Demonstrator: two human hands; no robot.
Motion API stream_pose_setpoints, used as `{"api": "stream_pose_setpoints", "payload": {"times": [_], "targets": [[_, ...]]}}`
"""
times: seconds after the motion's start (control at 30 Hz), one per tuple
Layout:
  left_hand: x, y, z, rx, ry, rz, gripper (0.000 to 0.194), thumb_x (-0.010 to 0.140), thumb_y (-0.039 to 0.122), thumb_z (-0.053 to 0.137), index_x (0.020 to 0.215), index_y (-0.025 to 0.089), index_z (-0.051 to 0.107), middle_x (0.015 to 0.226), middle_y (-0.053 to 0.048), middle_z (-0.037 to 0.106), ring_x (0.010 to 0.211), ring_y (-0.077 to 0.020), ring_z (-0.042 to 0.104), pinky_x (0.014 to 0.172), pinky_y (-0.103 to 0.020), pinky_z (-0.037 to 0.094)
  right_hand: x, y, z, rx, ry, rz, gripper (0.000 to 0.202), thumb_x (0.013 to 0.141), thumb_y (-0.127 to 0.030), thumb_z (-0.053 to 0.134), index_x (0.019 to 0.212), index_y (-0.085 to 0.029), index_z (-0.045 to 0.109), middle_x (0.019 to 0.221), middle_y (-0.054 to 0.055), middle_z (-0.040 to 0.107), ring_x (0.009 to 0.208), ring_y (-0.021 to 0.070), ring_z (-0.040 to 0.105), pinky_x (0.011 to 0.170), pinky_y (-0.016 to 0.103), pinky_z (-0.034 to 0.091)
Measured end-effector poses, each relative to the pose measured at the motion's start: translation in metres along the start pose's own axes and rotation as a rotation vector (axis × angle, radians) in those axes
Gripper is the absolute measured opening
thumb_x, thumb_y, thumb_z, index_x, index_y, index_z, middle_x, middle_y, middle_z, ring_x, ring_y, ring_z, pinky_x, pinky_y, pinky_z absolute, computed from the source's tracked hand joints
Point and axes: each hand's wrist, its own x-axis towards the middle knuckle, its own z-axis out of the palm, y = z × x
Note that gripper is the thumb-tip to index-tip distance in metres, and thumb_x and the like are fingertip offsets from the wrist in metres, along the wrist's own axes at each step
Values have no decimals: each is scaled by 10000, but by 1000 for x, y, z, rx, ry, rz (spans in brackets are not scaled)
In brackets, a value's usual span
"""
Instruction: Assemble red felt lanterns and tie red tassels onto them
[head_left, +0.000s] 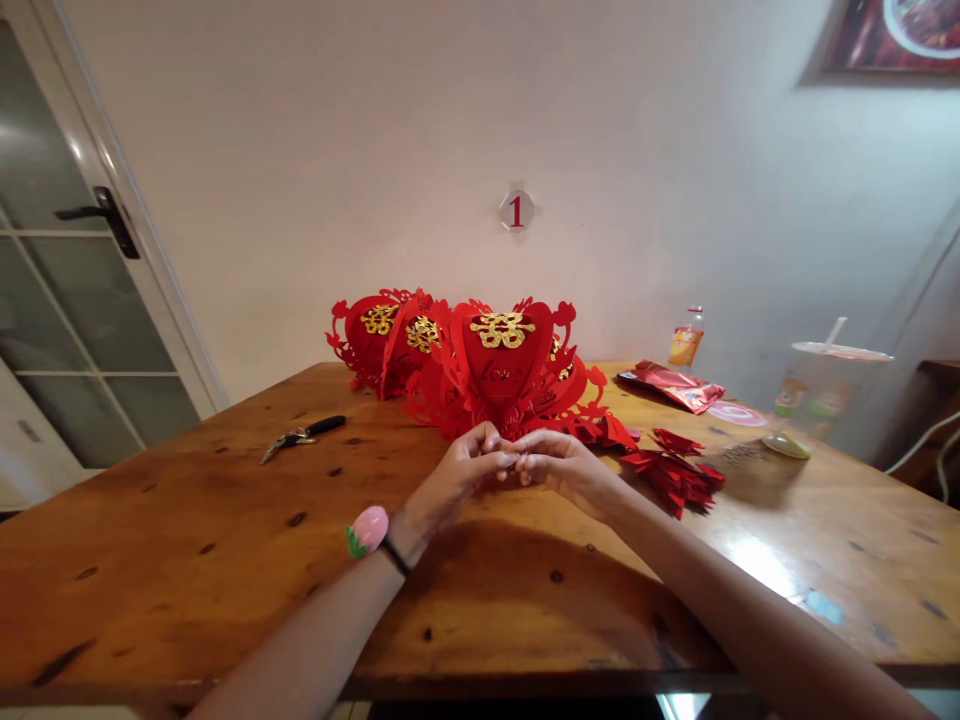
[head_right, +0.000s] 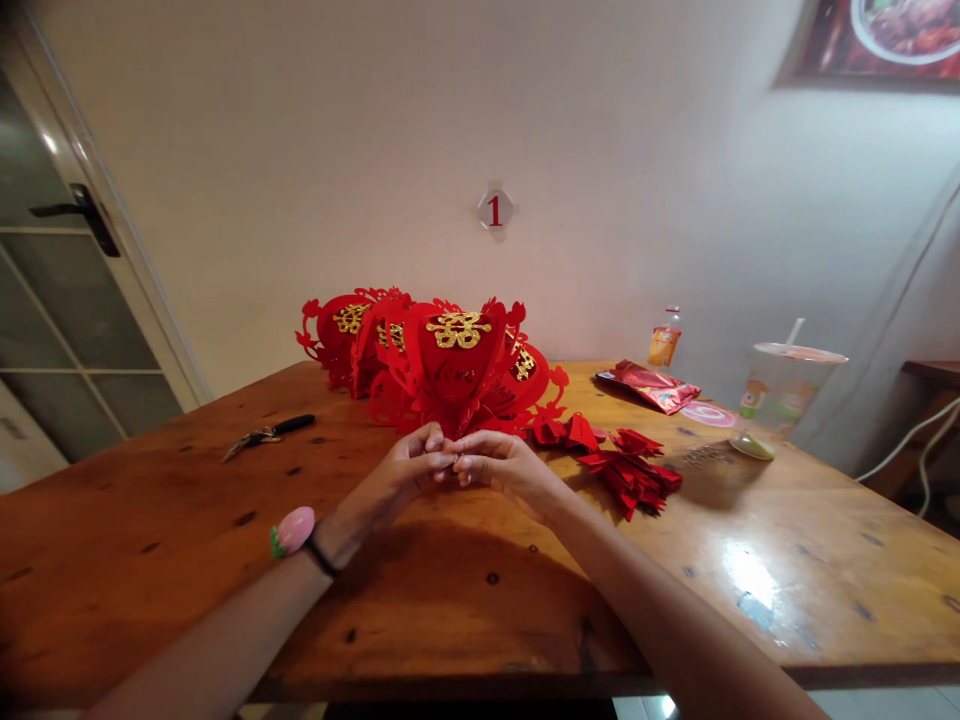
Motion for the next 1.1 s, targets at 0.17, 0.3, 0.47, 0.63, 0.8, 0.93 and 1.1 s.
{"api": "stream_pose_setpoints", "payload": {"times": [0.17, 0.3, 0.47, 0.63, 0.8, 0.93, 1.1], "targets": [[0, -2, -2, -10, -8, 0, 339, 677, 168, 682, 702, 183, 345, 666, 43, 538, 585, -64, 504, 613, -193, 407, 1, 2, -1, -39, 47, -28, 187, 625, -215, 759, 788, -193, 670, 708, -7, 682, 619, 83, 595, 648, 243, 467], [0, -3, -3, 6, -18, -5, 325, 702, 170, 666, 698, 180, 342, 664, 44, 523, 580, -54, 476, 589, -173, 374, 2, 4, -2, -63, 67, -35, 173, 624, -212, 758, 768, -192, 663, 678, -16, 676, 607, 82, 594, 637, 241, 467], [1, -4, -3, 9, -10, -5, 346, 689, 182, 682, 685, 179, 336, 641, 50, 500, 562, -50, 450, 557, -165, 341, 0, 3, -1, -57, 74, -23, 175, 627, -213, 757, 773, -192, 662, 659, -23, 669, 594, 73, 586, 634, 231, 471], [2, -5, -4, 10, -6, -8, 355, 687, 186, 681, 680, 180, 327, 638, 46, 508, 558, -52, 445, 551, -168, 329, 0, 2, 0, -48, 83, -24, 180, 608, -223, 767, 742, -183, 653, 636, -26, 662, 581, 75, 583, 630, 236, 473], [2, -5, -5, 27, -7, -6, 358, 675, 192, 694, 682, 180, 336, 629, 49, 504, 549, -49, 429, 538, -166, 318, 1, 3, 0, -39, 74, -28, 175, 614, -216, 763, 739, -178, 647, 635, -27, 663, 582, 72, 587, 627, 226, 468], [2, -3, -5, 28, 6, -33, 368, 656, 207, 713, 680, 179, 346, 619, 57, 484, 544, -47, 423, 519, -161, 307, 1, 5, -2, -49, 68, -30, 150, 639, -203, 748, 746, -180, 645, 661, -24, 667, 595, 72, 590, 631, 224, 469], [2, -4, -6, 46, 15, -34, 348, 650, 211, 714, 678, 177, 369, 630, 54, 470, 562, -56, 436, 531, -166, 324, 1, 5, -2, -59, 64, -30, 145, 647, -202, 744, 742, -181, 637, 679, -27, 658, 599, 71, 585, 641, 230, 472]]}}
